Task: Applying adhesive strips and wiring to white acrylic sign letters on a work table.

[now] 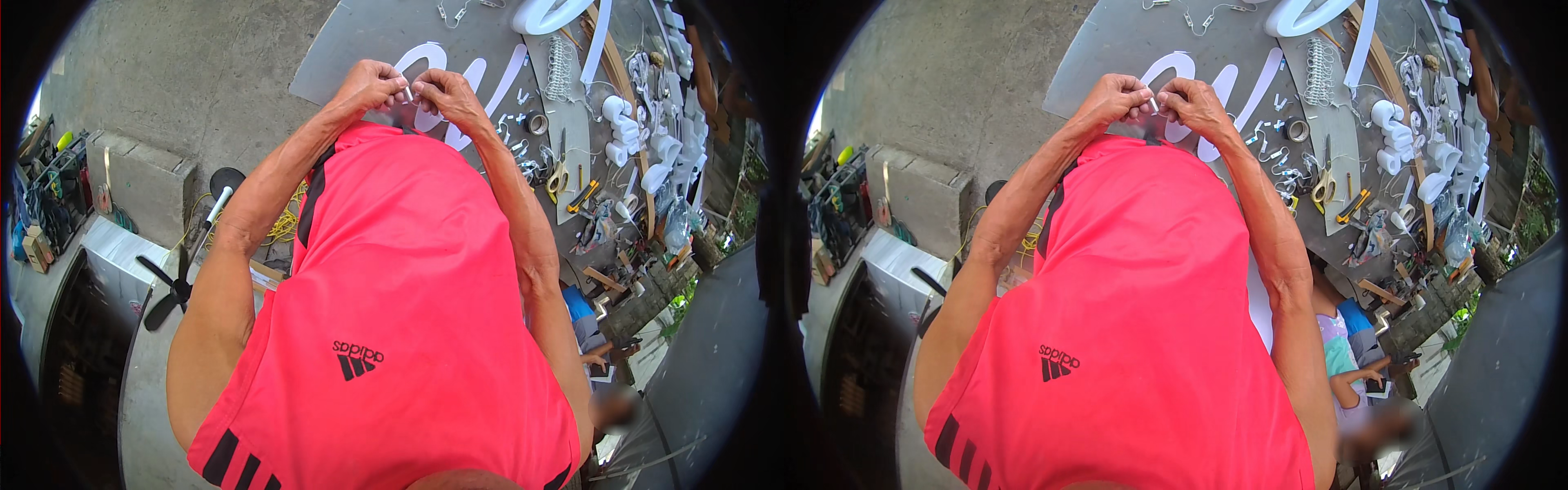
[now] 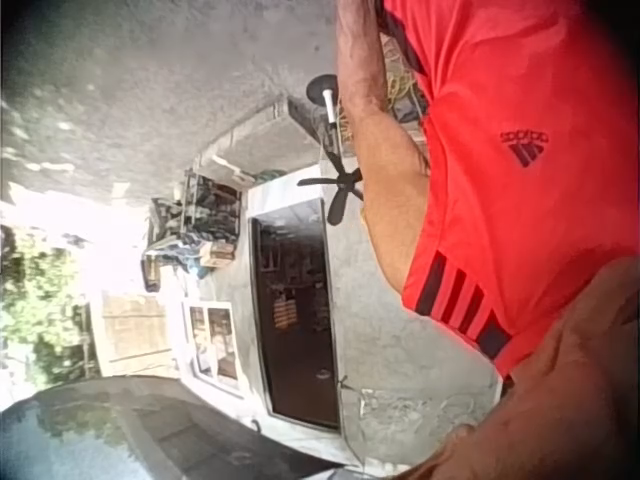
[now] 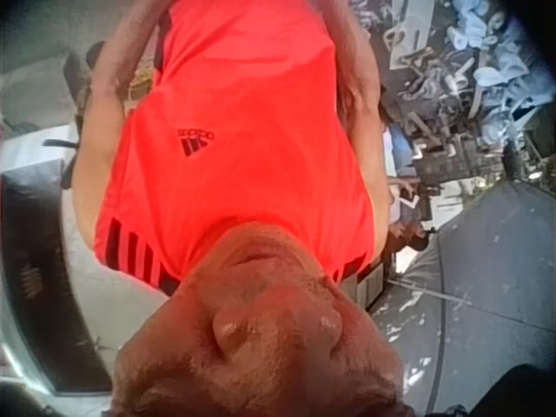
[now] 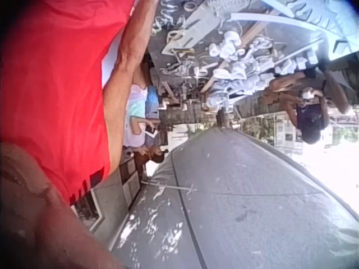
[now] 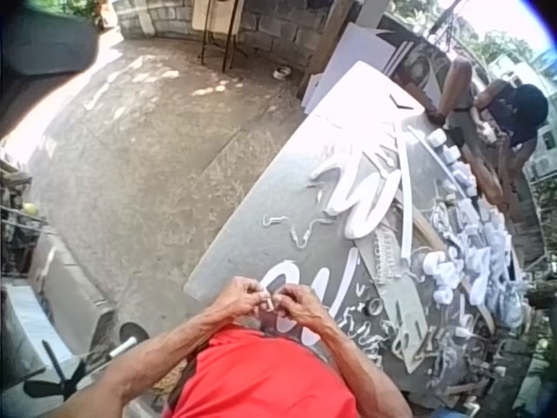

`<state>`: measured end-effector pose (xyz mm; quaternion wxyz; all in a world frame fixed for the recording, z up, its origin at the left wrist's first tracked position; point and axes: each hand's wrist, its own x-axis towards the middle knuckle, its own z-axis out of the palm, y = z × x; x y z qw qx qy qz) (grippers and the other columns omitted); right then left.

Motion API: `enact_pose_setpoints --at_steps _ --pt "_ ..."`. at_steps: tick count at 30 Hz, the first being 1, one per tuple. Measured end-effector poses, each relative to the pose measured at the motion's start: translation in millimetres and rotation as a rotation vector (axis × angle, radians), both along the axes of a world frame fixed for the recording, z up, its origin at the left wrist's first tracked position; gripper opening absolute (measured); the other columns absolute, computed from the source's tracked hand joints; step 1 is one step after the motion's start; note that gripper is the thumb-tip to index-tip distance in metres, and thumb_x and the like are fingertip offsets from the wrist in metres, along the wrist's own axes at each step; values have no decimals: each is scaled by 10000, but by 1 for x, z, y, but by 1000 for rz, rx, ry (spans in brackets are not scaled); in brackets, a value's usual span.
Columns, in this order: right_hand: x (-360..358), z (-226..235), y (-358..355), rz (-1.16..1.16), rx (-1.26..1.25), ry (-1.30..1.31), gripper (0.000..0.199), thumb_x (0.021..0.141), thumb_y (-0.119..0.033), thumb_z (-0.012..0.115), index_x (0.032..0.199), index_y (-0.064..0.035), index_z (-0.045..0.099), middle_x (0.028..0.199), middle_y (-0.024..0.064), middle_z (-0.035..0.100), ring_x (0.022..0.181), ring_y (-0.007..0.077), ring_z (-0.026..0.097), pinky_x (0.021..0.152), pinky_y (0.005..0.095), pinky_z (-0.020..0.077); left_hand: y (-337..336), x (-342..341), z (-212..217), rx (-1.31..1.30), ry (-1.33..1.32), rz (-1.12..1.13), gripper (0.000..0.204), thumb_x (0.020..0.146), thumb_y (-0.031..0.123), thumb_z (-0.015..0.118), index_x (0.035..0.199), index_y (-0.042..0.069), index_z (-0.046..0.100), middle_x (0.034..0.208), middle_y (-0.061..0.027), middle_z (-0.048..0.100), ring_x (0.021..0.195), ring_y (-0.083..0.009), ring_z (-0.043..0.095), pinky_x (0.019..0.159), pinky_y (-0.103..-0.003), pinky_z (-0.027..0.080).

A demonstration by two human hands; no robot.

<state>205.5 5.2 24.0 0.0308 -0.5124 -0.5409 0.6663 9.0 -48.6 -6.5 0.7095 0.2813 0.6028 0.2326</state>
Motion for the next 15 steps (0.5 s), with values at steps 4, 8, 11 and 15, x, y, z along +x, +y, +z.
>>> enact_pose_setpoints --at_steps 4,8,11,15 --pt "27 -17 12 -105 404 -285 176 935 -169 653 964 -1 692 768 77 708 669 152 656 601 324 519 2 -1 -2 -77 -93 125 172 948 193 685 929 23 706 768 -16 704 576 -45 566 477 -210 408" --pt "55 -21 26 -85 992 -374 229 885 -173 712 1036 -7 668 926 119 725 784 239 697 721 367 546 5 -6 -3 -181 -205 262 167 921 189 714 909 23 712 760 -15 706 549 -43 550 445 -213 377" --pt "37 8 9 39 876 -157 240 878 -161 724 1060 -20 656 992 138 720 838 265 705 744 373 548 6 -8 -2 -247 -262 330 146 900 184 736 915 40 717 765 -7 707 550 -36 534 440 -217 348" --pt "9 6 -19 116 588 -43 175 892 -113 714 1019 -22 635 949 139 723 834 250 716 714 360 551 12 -6 -1 -336 -291 384 123 880 177 751 914 63 720 766 -2 706 555 -32 525 445 -217 337"
